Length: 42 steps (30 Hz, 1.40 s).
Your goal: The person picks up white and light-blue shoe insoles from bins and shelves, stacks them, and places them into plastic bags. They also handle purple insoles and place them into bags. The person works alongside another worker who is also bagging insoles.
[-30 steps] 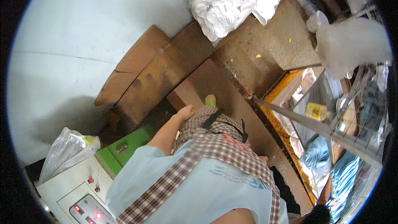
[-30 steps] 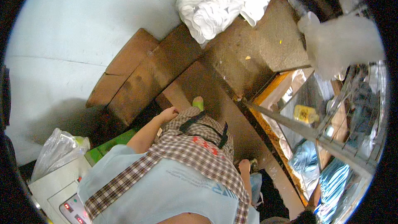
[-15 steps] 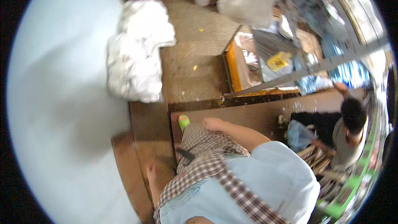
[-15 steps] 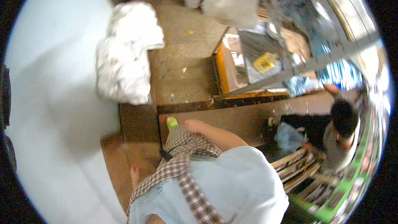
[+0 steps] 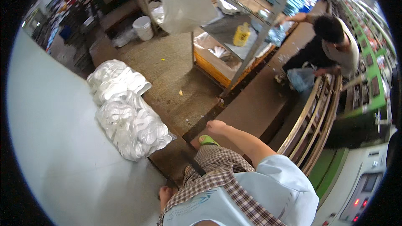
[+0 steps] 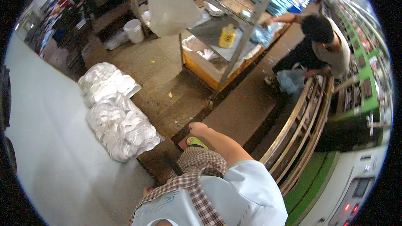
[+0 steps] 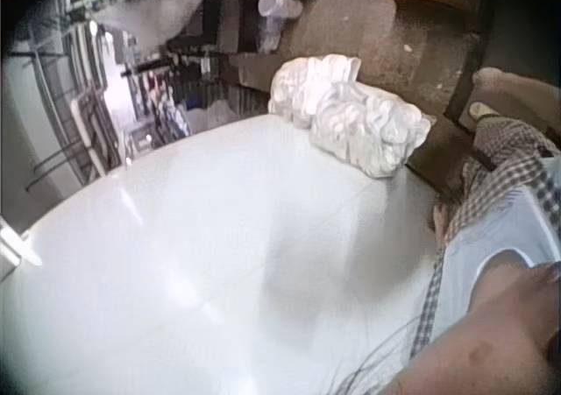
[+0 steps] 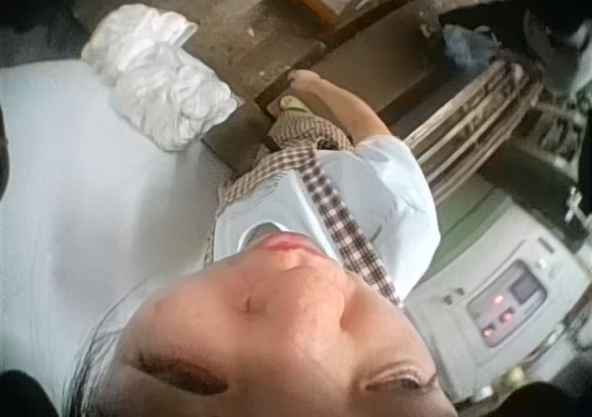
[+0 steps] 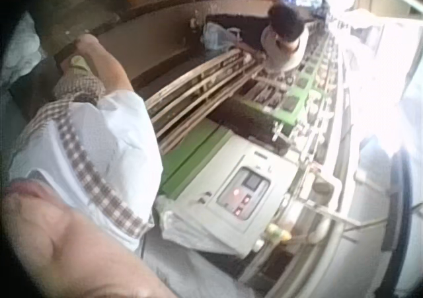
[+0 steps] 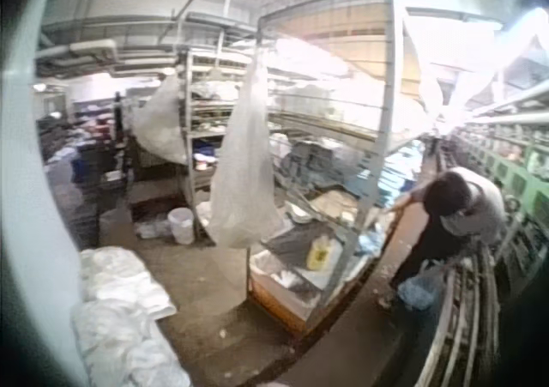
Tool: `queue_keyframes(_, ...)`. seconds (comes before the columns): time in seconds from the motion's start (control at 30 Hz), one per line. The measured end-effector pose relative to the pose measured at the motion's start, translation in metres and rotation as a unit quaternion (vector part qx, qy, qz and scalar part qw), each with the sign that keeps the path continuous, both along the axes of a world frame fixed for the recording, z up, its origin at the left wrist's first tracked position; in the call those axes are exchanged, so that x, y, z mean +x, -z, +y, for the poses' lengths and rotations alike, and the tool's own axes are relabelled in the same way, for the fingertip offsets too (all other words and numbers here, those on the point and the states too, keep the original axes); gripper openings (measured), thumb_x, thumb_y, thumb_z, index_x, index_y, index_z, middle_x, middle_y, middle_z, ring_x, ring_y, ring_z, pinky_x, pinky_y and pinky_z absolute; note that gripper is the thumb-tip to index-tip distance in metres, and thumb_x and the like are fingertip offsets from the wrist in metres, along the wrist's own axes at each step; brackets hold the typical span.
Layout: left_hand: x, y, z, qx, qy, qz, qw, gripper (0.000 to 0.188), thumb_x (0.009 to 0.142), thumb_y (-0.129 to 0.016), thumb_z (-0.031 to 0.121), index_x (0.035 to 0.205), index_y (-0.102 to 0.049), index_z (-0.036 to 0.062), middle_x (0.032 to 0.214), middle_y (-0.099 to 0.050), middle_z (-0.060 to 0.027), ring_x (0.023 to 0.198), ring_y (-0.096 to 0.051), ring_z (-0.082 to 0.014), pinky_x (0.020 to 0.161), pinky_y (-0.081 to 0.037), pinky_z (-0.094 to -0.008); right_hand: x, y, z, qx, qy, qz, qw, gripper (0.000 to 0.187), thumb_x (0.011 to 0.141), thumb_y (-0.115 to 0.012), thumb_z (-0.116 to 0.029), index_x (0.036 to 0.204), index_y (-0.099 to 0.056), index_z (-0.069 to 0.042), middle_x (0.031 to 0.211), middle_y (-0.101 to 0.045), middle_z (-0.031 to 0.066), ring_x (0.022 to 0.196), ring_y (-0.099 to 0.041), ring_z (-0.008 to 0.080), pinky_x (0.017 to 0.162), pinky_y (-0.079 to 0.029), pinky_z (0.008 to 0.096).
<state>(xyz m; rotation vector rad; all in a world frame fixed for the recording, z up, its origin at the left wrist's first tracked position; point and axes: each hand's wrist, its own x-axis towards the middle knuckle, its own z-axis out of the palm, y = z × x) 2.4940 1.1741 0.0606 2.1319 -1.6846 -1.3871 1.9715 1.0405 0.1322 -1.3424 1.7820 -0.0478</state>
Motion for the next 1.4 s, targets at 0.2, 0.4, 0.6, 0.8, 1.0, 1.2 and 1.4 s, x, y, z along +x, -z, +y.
queue_keyframes(0.2, 0.074, 0.069, -0.136, 0.005, 0.029, 0.114, 0.993, 0.019, 0.083, -0.05, 0.001, 0.101, -0.054, -0.0004, 0.079, -0.06, -0.0094, 0.066, -0.057, -0.0166, 0.064, -0.047, -0.0291, 0.063, 0.048, 0.164, 0.056, 0.25, 0.058, 0.965, 0.032, 0.083, -0.051, -0.026, 0.106, -0.059, -0.005, 0.103, -0.062, 0.0167, 0.096, -0.058, 0.0339, 0.081, -0.047, 0.0423)
queue_keyframes(0.4, 0.121, 0.096, -0.139, 0.032, 0.033, 0.103, 0.994, 0.026, 0.08, -0.053, 0.005, 0.105, -0.055, -0.0015, 0.078, -0.063, -0.0103, 0.067, -0.06, -0.0179, 0.063, -0.048, -0.0298, 0.165, 0.051, 0.334, 0.296, 0.157, 0.055, 0.941, 0.032, 0.089, -0.043, -0.015, 0.115, -0.058, -0.005, 0.116, -0.059, 0.0146, 0.102, -0.057, 0.0312, 0.084, -0.047, 0.0408)
queue_keyframes(0.6, 0.122, 0.132, -0.078, 0.178, 0.24, -0.01, 0.954, 0.022, 0.074, -0.061, 0.018, 0.088, -0.063, 0.0013, 0.075, -0.065, -0.0137, 0.068, -0.062, -0.0238, 0.063, -0.05, -0.0364, 0.21, 0.036, 0.397, 0.26, 0.292, 0.069, 0.918, 0.031, 0.081, -0.049, -0.016, 0.107, -0.062, -0.007, 0.11, -0.061, 0.017, 0.104, -0.056, 0.0334, 0.085, -0.045, 0.0413)
queue_keyframes(0.8, 0.031, 0.126, -0.045, 0.168, 0.346, -0.001, 0.923, 0.031, 0.078, -0.061, 0.024, 0.098, -0.062, 0.0015, 0.093, -0.065, -0.0168, 0.088, -0.063, -0.0286, 0.079, -0.049, -0.0372, 0.221, 0.029, 0.407, 0.189, 0.298, 0.048, 0.934, 0.032, 0.089, -0.045, -0.021, 0.115, -0.056, -0.006, 0.114, -0.059, 0.0143, 0.102, -0.055, 0.0326, 0.086, -0.046, 0.0411)
queue_keyframes(1.0, -0.045, 0.081, -0.092, 0.069, 0.375, 0.052, 0.923, 0.029, 0.082, -0.058, 0.011, 0.108, -0.054, -0.0002, 0.081, -0.063, -0.0084, 0.068, -0.06, -0.0162, 0.062, -0.048, -0.03, 0.228, 0.054, 0.42, 0.12, 0.4, 0.053, 0.907, 0.03, 0.079, -0.053, -0.022, 0.101, -0.063, -0.004, 0.098, -0.063, 0.0196, 0.093, -0.059, 0.0358, 0.082, -0.047, 0.0416)
queue_keyframes(1.2, -0.054, 0.084, -0.119, -0.013, 0.393, 0.04, 0.918, 0.018, 0.081, -0.057, 0.017, 0.091, -0.061, 0.0028, 0.071, -0.063, -0.0079, 0.065, -0.06, -0.0181, 0.061, -0.047, -0.0303, 0.219, 0.069, 0.435, 0.113, 0.417, 0.042, 0.901, 0.03, 0.079, -0.053, -0.023, 0.101, -0.064, -0.006, 0.098, -0.064, 0.0176, 0.093, -0.06, 0.034, 0.082, -0.048, 0.0397)
queue_keyframes(1.4, -0.042, 0.111, -0.102, 0.119, 0.377, -0.057, 0.917, 0.029, 0.078, -0.061, 0.025, 0.098, -0.064, 0.0044, 0.096, -0.065, -0.0163, 0.09, -0.062, -0.0312, 0.081, -0.048, -0.0385, 0.197, 0.07, 0.437, 0.196, 0.373, 0.004, 0.907, 0.035, 0.088, -0.051, -0.026, 0.118, -0.056, -0.008, 0.114, -0.059, 0.0133, 0.102, -0.056, 0.03, 0.086, -0.047, 0.0402)
